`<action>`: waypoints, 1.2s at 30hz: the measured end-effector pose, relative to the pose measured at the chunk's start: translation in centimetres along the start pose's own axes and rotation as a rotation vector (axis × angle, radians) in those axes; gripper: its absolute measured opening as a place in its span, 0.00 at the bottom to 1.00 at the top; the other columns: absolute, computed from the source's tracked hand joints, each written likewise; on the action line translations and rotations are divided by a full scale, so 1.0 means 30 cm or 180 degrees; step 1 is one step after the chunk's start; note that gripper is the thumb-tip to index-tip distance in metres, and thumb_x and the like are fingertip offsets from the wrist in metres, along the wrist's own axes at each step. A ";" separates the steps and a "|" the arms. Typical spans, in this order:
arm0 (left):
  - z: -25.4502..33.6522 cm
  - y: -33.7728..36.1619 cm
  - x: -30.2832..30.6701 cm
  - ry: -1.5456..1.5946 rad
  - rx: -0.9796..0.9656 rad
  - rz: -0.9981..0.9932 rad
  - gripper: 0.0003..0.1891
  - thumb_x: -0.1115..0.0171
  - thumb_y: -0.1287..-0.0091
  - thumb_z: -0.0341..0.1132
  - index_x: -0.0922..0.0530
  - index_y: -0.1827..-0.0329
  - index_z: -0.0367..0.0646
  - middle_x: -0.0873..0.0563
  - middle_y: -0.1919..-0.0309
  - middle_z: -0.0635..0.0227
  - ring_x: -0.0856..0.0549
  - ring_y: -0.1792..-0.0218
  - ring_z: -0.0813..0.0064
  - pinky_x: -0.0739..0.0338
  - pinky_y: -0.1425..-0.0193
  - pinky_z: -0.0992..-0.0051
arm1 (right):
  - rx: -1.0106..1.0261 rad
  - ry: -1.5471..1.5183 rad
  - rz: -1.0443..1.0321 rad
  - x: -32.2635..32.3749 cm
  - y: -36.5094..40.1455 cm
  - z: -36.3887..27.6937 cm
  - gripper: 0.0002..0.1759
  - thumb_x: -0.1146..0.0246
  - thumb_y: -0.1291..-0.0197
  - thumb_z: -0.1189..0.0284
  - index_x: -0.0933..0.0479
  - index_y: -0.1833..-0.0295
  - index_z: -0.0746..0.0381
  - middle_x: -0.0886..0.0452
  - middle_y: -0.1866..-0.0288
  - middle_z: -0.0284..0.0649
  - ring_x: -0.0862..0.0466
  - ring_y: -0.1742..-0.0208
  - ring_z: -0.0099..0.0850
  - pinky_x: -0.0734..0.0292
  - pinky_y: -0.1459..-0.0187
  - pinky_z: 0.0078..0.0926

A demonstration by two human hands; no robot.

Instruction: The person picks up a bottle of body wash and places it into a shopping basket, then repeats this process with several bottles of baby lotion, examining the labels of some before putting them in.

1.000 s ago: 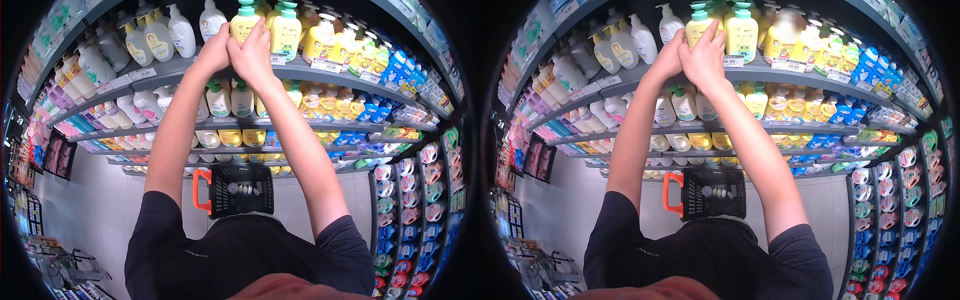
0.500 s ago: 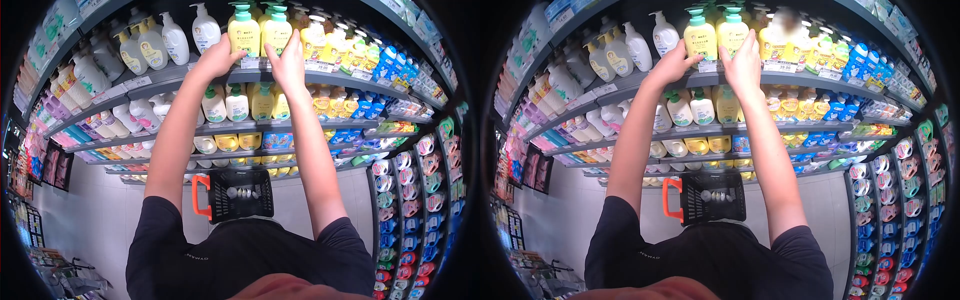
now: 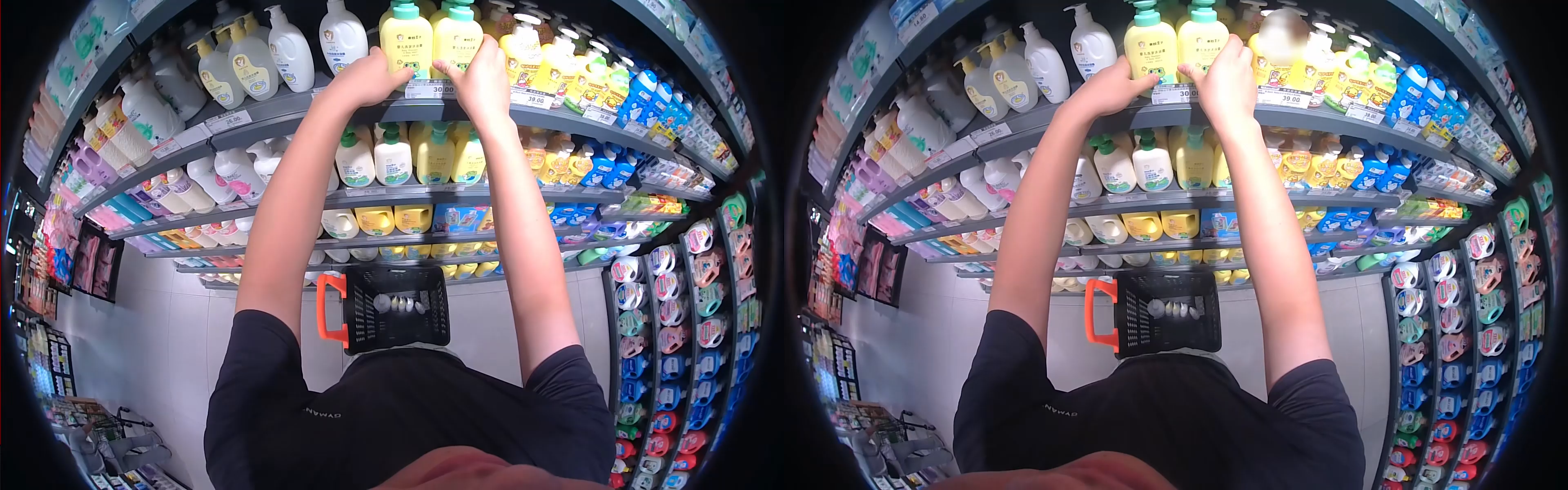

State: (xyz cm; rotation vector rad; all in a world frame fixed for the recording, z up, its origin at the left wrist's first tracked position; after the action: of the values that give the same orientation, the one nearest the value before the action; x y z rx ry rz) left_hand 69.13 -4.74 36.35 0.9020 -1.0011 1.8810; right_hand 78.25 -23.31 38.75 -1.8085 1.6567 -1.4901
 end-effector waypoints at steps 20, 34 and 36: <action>-0.152 1.036 -1.126 0.4593 0.2896 -0.0130 0.27 0.58 0.17 0.48 0.32 0.24 0.40 0.25 0.29 0.59 0.27 0.28 0.67 0.36 0.24 0.68 | -0.4201 -0.4136 -0.2013 -0.355 1.462 0.023 0.42 0.48 0.23 0.46 0.42 0.18 0.68 0.37 0.18 0.48 0.37 0.18 0.37 0.46 0.20 0.34; -0.325 1.360 -1.302 0.5491 0.4226 -0.0766 0.14 0.47 0.27 0.48 0.23 0.63 0.49 0.17 0.63 0.63 0.17 0.59 0.63 0.22 0.50 0.59 | -0.5643 -0.4089 -0.2906 -0.498 1.838 -0.038 0.36 0.50 0.30 0.34 0.20 0.51 0.57 0.17 0.55 0.37 0.20 0.43 0.33 0.29 0.37 0.37; -0.352 1.351 -1.442 0.5240 0.3648 -0.0467 0.17 0.47 0.27 0.50 0.20 0.54 0.46 0.14 0.54 0.58 0.16 0.48 0.60 0.23 0.40 0.59 | -0.5697 -0.4371 -0.3026 -0.587 1.939 0.076 0.43 0.50 0.34 0.29 0.20 0.44 0.59 0.16 0.46 0.43 0.19 0.39 0.39 0.27 0.36 0.44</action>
State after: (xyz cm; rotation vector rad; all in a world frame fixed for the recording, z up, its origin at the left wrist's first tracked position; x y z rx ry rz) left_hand 49.40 -23.84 -17.23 -0.2711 1.1479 2.0880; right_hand 49.87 -27.21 -14.90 -3.0081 0.9517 1.9081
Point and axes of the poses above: each hand's wrist, its own y-axis away from the middle knuckle, its own x-axis out of the back of the hand, z = x × y, the point moved 8 cm from there along -y, towards the middle knuckle
